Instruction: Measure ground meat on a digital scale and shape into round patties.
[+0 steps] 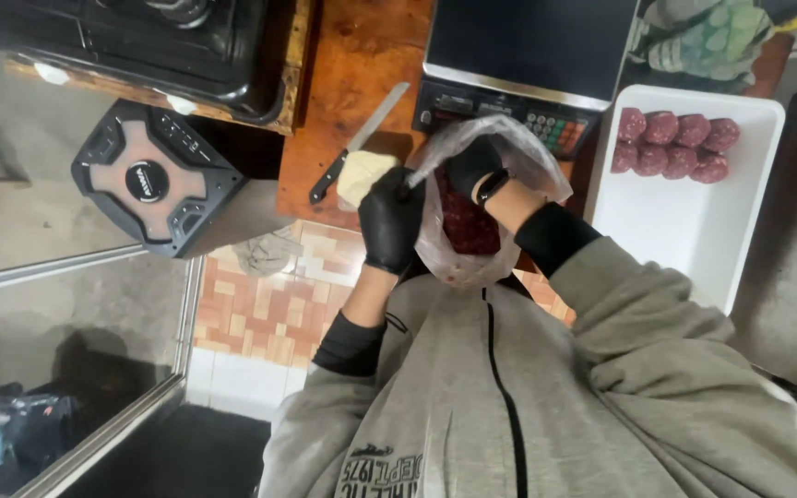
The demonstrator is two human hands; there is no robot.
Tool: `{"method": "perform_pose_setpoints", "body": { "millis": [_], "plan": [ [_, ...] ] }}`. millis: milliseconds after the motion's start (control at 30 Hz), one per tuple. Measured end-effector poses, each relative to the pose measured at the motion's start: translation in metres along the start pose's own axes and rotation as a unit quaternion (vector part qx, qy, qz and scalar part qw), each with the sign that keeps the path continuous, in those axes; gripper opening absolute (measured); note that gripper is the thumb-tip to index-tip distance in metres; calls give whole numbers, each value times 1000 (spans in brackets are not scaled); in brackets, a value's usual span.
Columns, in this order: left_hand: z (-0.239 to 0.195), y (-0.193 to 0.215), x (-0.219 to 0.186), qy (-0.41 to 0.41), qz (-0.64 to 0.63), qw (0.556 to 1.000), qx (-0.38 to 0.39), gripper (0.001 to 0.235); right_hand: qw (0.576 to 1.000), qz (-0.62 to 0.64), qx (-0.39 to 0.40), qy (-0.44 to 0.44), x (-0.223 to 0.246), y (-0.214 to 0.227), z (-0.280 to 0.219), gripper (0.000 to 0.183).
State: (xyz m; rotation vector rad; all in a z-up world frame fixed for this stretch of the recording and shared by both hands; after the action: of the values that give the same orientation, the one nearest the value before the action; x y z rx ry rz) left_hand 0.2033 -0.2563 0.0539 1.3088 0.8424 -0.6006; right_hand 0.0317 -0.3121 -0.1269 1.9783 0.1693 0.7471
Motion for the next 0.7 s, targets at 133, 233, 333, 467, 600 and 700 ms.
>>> {"method": "perform_pose_setpoints", "body": {
  "millis": [133,233,333,467,600,700],
  "plan": [
    [-4,7,10,58,-55,997,11,8,1000,11,-28,6,-8,-6,18,25],
    [-9,9,9,39,-86,995,34,8,998,25,-48,10,-9,-8,18,25],
    [-18,0,6,-10,-115,991,73,8,997,42,-72,10,-11,-4,11,25],
    [-30,-11,6,-31,-119,984,131,15,991,67,-113,11,-15,4,9,25],
    [-31,-5,3,-41,-134,980,140,20,983,95,-156,6,-27,3,12,25],
    [-26,-2,12,4,-141,977,160,20,976,117,-185,5,-37,-5,11,25]
  ]
}}
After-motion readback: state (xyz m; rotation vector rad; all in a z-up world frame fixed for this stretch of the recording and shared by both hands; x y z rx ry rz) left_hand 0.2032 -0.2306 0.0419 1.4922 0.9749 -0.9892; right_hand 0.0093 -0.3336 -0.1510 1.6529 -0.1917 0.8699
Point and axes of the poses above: each hand's wrist, its own z-axis towards the middle knuckle, its own y-axis out of the back of the hand, x = y × z, the point moved 6 cm from there along z, towards the middle knuckle, and after that the axes turned 13 degrees about y, right-handed, at the moved point
